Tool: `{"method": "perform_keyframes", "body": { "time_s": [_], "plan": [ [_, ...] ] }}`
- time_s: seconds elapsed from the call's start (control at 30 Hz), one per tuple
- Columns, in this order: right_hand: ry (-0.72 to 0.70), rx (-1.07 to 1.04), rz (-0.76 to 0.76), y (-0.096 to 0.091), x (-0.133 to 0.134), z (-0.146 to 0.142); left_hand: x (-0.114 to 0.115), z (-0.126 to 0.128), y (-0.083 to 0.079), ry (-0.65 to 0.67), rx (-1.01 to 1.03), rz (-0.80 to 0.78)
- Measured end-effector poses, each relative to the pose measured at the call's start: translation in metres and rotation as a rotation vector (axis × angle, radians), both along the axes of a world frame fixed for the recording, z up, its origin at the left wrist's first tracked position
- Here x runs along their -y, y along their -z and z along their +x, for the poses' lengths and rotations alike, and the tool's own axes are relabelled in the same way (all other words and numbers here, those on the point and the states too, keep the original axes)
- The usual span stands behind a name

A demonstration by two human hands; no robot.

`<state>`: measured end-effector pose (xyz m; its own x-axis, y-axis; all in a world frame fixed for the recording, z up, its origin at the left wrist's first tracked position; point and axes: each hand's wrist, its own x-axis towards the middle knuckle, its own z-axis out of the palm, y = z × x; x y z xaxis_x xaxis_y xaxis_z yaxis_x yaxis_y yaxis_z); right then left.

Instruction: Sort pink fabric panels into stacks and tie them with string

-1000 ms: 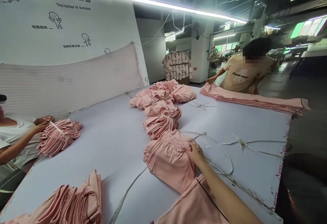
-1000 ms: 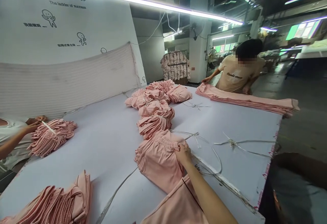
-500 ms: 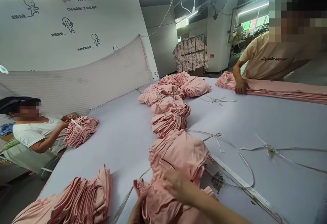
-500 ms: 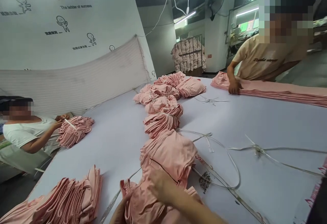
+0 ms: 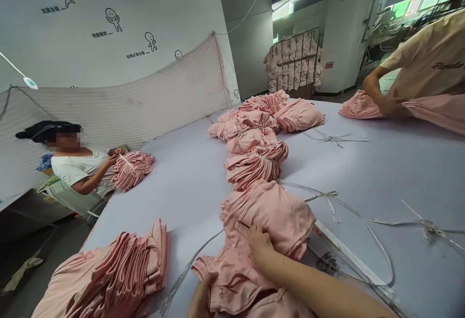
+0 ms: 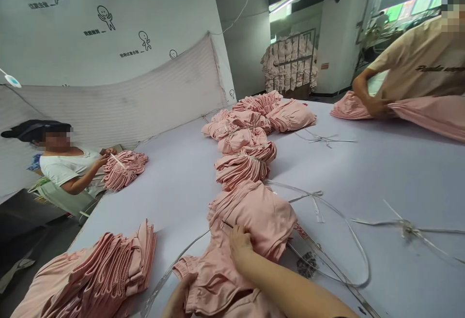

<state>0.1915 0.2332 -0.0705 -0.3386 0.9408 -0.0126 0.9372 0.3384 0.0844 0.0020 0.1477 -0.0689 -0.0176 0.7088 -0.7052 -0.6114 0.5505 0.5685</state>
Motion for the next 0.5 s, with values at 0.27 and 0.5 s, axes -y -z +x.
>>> {"method": "perform_keyframes", "body": {
  "time_s": [0.27, 0.5],
  "plan": [
    [0.128, -0.039, -0.052, 0.024, -0.025, -0.012, 0.031, -0.014, -0.048, -0.108, -0.013, 0.057],
    [0.142, -0.211, -0.082, 0.008, -0.022, 0.018, 0.053, -0.017, -0.065, -0.174, -0.001, 0.128]
  ]
}}
